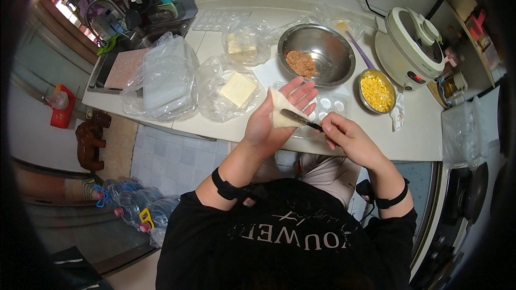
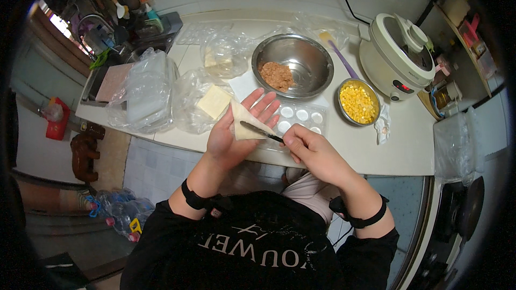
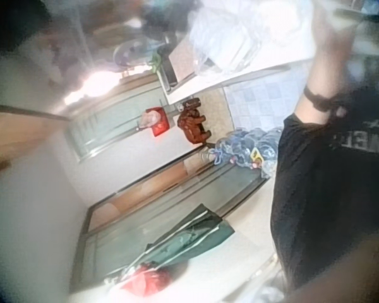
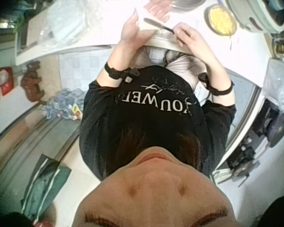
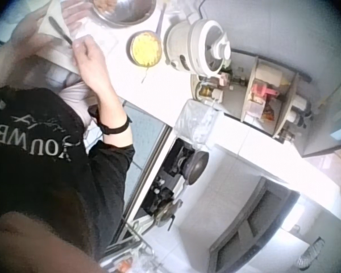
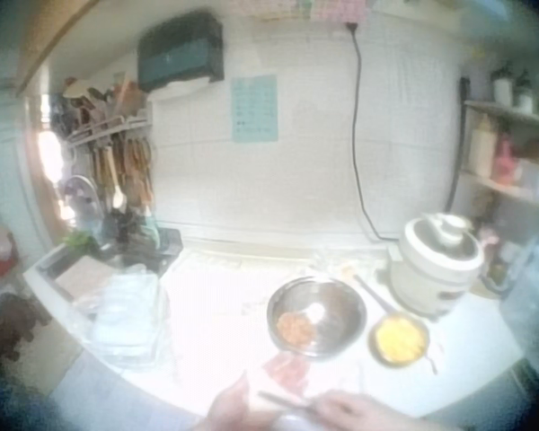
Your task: The person places a block of ground meat into a metal bowl, then repeatedly scoops meat and corn onto square wrappers, rolls them into small bundles, and places them into a plastic tray.
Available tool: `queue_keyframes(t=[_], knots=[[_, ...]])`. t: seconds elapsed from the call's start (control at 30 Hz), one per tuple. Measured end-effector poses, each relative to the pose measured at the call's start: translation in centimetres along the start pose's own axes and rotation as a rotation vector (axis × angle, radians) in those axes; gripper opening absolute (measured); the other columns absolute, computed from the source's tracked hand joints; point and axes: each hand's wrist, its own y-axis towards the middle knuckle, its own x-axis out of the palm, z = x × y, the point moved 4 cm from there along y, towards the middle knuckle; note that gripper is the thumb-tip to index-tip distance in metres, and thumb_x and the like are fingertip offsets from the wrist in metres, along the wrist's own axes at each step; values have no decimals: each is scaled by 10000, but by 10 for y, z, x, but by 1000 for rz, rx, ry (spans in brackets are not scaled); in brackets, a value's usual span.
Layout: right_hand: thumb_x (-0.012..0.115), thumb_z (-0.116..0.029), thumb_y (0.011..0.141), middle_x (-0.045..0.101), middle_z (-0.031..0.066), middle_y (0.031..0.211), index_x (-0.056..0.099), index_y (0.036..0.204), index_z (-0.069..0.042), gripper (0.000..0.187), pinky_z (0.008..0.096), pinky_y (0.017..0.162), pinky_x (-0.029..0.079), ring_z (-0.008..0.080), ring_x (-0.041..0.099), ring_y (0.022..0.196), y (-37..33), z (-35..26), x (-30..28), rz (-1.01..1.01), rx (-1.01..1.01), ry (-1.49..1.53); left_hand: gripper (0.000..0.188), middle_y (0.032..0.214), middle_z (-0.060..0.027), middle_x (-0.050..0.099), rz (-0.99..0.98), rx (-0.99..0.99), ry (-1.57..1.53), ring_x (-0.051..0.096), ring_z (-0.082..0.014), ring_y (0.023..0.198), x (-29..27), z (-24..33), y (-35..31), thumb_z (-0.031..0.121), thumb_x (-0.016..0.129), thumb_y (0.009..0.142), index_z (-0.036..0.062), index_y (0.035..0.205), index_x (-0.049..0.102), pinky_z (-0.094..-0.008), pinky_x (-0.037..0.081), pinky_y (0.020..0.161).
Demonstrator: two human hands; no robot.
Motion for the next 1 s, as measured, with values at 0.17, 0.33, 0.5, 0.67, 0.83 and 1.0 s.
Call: queue_keyframes(t=[0.17, 0.33, 0.5, 0.67, 0.83, 1.0], knots=[[465, -266, 1008, 413, -51, 659, 564, 947, -56, 240, 211, 556, 314, 52, 365, 606, 1, 4, 0, 10, -9, 13, 566, 1449, -190, 346, -23, -22, -29, 315, -344, 1362, 1, -1, -1, 404, 204, 1029, 10, 1428, 280, -480, 245, 1148], [477, -250, 1004, 400, -59, 645, 568, 949, -51, 225, 210, 552, 315, 47, 360, 597, 2, 11, 2, 28, -11, 5, 569, 1391, -178, 410, -5, -5, 10, 375, -328, 1320, -3, -3, -3, 418, 197, 1030, 10, 1408, 314, -462, 276, 1133], [526, -182, 977, 393, -46, 632, 587, 1034, -53, 153, 228, 563, 344, 54, 368, 597, 3, 9, 4, 169, -73, -14, 614, 1189, -162, 544, -117, 27, -24, 403, -344, 1292, -12, -3, -1, 473, 188, 1017, -1, 1361, 373, -475, 271, 1124], [540, -101, 942, 514, 1, 766, 579, 1268, -71, 329, 232, 677, 397, 110, 466, 704, -6, 0, 9, 180, -175, -166, 808, 1130, -158, 609, -316, 66, -36, 358, -358, 1339, -7, 2, -1, 660, 194, 942, 4, 1371, 387, -470, 233, 1141], [554, -30, 892, 525, 93, 762, 615, 1255, -114, 377, 294, 660, 443, 204, 517, 668, -13, -13, 14, 176, -421, -329, 1154, 1331, -208, 514, -280, 182, 288, 299, -353, 1386, 12, 6, -8, 843, 445, 692, 20, 1470, 220, -456, 224, 1152], [559, -12, 876, 489, 79, 730, 624, 1252, -162, 410, 287, 601, 445, 211, 514, 640, -19, -19, 18, 334, -461, -431, 1115, 1267, -184, 568, -307, 188, 439, 440, -290, 1292, 24, 11, -2, 711, 656, 698, 42, 1477, 223, -424, 308, 1106]])
